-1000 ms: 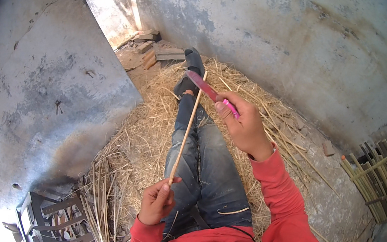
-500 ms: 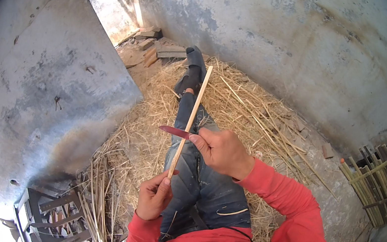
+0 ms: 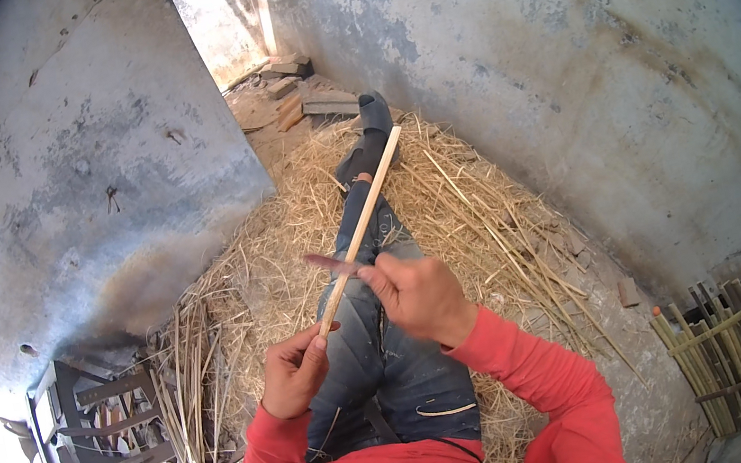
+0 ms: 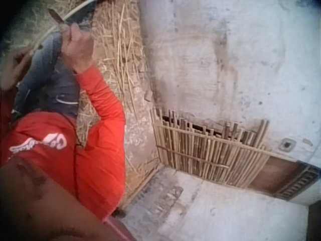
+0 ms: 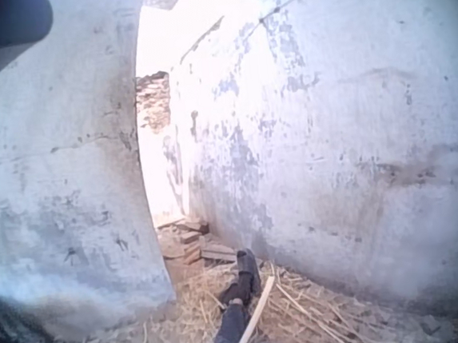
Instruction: The person uses a small knife to shave and smooth the surface of a long, thin bamboo strip by holding the strip and repeatedly running the blade along its length.
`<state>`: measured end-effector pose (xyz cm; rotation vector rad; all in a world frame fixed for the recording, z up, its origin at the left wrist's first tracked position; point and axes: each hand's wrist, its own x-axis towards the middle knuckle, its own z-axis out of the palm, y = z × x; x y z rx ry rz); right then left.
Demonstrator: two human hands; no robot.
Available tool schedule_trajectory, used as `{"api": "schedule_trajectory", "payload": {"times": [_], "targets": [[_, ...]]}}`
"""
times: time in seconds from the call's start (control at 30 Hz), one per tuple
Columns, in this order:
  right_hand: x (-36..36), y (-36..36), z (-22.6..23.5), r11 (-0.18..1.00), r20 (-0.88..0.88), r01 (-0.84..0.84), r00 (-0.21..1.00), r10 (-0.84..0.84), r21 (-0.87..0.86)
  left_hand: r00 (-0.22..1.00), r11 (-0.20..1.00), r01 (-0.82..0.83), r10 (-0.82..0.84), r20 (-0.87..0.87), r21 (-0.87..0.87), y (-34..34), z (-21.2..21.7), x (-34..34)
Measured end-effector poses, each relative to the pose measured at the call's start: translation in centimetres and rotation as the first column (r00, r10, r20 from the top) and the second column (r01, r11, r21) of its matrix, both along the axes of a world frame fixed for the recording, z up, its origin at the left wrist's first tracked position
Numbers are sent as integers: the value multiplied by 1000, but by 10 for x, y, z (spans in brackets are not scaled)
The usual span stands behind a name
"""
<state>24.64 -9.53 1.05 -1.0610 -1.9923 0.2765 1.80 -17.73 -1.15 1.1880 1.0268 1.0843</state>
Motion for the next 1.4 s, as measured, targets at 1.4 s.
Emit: {"api": "schedule_trajectory", "payload": {"times": [1.4], "targets": [[6, 45, 37, 823, -623, -276, 773, -117, -497, 998, 998, -52, 53, 38, -18, 1, -20, -8]]}}
